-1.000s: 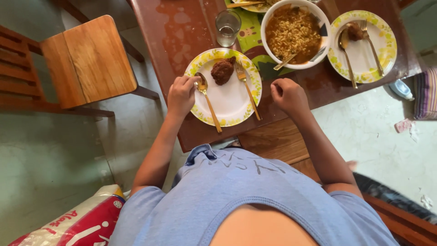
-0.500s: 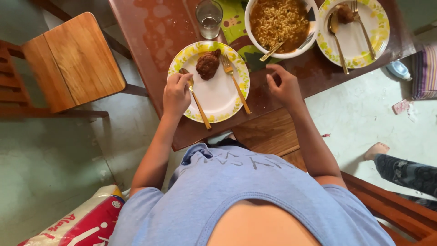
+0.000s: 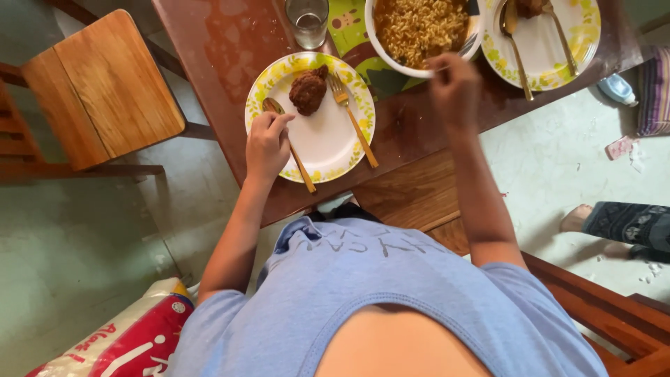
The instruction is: Arranging plates, bowls of food, and utensils on a dining table and serving food.
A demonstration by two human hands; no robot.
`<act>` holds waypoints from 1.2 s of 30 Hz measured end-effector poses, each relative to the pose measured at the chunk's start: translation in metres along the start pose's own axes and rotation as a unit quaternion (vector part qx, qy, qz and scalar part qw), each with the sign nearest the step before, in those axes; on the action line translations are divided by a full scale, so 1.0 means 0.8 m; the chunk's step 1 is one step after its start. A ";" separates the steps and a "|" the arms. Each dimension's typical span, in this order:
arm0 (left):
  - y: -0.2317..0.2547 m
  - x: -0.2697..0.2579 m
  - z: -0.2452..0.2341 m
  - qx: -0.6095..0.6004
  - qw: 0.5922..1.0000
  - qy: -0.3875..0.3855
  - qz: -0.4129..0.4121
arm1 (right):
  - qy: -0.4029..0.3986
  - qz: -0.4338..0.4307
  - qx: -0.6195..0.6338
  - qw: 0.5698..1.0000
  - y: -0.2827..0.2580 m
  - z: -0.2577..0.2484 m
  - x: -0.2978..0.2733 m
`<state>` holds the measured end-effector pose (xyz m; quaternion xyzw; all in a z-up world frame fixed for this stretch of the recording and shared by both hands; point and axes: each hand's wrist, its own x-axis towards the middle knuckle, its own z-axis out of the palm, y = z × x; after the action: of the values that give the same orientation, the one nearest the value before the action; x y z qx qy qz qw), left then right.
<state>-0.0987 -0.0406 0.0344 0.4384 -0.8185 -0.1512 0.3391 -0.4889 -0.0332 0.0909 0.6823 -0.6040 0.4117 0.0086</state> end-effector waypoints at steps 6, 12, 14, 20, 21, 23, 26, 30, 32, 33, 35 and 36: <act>-0.001 -0.004 0.005 0.009 1.000 -0.019 -0.014 | 0.063 0.122 0.091 0.986 0.146 -0.018 0.024; 0.011 -0.003 0.009 -0.038 0.999 -0.014 -0.036 | 0.080 0.002 0.029 0.996 0.063 -0.092 0.058; 0.014 0.000 0.006 -0.035 0.999 -0.014 -0.030 | 0.070 0.038 0.079 0.994 0.082 -0.062 0.062; 0.017 -0.004 0.004 -0.065 0.998 -0.001 -0.024 | 0.064 0.189 0.172 0.965 0.118 0.019 0.030; 0.016 -0.004 0.005 -0.088 0.996 0.002 -0.031 | 0.080 0.241 0.170 0.952 0.128 0.023 0.023; 0.014 -0.006 0.001 -0.084 0.996 0.000 -0.038 | 0.068 0.288 0.190 0.936 0.145 0.015 0.014; 0.013 -0.013 -0.001 -0.092 0.994 -0.007 -0.052 | 0.034 0.319 0.178 0.930 0.126 -0.029 0.025; 0.012 -0.012 0.001 -0.129 0.990 0.009 -0.062 | 0.079 0.266 0.168 0.946 0.101 -0.051 0.066; 0.012 -0.013 0.001 -0.123 0.990 0.005 -0.068 | 0.116 0.271 0.171 0.940 0.152 -0.006 0.071; 0.011 -0.012 0.001 -0.118 0.990 0.001 -0.073 | 0.156 0.275 0.174 0.932 0.178 0.016 0.077; 0.006 -0.011 -0.002 -0.115 0.990 0.009 -0.076 | 0.148 0.291 0.140 0.935 0.168 0.024 0.065; 0.002 -0.011 -0.006 -0.112 0.991 0.010 -0.079 | 0.141 0.314 0.104 0.933 0.162 0.033 0.060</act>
<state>-0.0928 -0.0323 0.0347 0.4630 -0.7556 -0.2635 0.3812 -0.5857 -0.1211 0.0383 0.3901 -0.7337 0.5460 -0.1067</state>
